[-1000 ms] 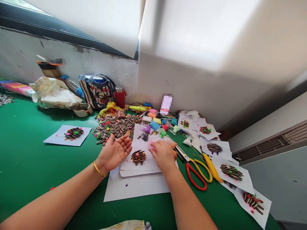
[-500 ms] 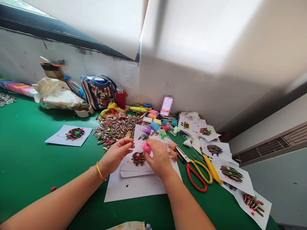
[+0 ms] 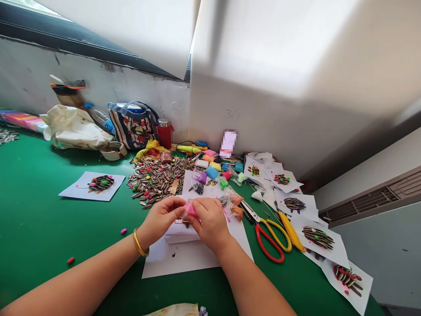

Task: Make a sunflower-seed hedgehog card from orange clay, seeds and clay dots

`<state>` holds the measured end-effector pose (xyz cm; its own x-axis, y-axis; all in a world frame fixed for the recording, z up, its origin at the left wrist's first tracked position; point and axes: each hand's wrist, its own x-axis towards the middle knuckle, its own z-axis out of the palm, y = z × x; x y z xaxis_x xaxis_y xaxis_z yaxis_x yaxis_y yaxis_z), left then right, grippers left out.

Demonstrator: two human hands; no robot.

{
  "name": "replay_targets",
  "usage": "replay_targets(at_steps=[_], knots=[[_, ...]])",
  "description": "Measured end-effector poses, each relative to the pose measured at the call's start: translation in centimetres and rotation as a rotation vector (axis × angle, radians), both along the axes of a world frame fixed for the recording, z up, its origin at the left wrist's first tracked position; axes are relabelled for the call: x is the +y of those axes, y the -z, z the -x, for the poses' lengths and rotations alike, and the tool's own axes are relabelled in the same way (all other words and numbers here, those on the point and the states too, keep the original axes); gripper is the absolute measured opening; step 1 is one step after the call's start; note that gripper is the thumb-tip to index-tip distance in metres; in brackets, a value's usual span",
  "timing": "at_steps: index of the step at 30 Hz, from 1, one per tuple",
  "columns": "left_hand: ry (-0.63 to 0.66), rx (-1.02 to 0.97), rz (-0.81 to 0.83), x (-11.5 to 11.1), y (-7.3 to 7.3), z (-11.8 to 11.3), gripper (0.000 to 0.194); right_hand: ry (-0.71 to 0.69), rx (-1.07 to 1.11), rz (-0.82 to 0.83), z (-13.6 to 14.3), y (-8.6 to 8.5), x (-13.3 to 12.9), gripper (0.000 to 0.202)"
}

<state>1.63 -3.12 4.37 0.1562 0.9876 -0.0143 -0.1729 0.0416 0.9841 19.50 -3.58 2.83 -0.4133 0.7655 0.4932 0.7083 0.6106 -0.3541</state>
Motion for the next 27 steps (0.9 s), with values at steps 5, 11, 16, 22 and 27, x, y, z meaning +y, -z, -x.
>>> replay_targets(at_steps=[5, 11, 16, 22, 27], knots=[[-0.026, -0.008, -0.078, 0.1, 0.3, 0.0, 0.011, 0.018, 0.03, 0.021, 0.0, -0.1, -0.1, 0.022], [-0.017, 0.19, -0.21, 0.4, 0.4, 0.5, 0.008, -0.011, 0.052, 0.019, 0.0, 0.1, 0.2, 0.017], [0.04, 0.314, -0.285, 0.2, 0.5, 0.8, 0.024, -0.047, 0.038, 0.021, 0.1, 0.3, 0.3, 0.018], [0.063, 0.145, -0.196, 0.5, 0.4, 1.0, 0.01, -0.017, 0.075, 0.035, 0.3, 0.4, -0.1, 0.02], [0.118, 0.123, -0.175, 1.0, 0.5, 1.4, 0.008, -0.011, 0.084, 0.038, 0.1, 0.6, 0.0, 0.022]])
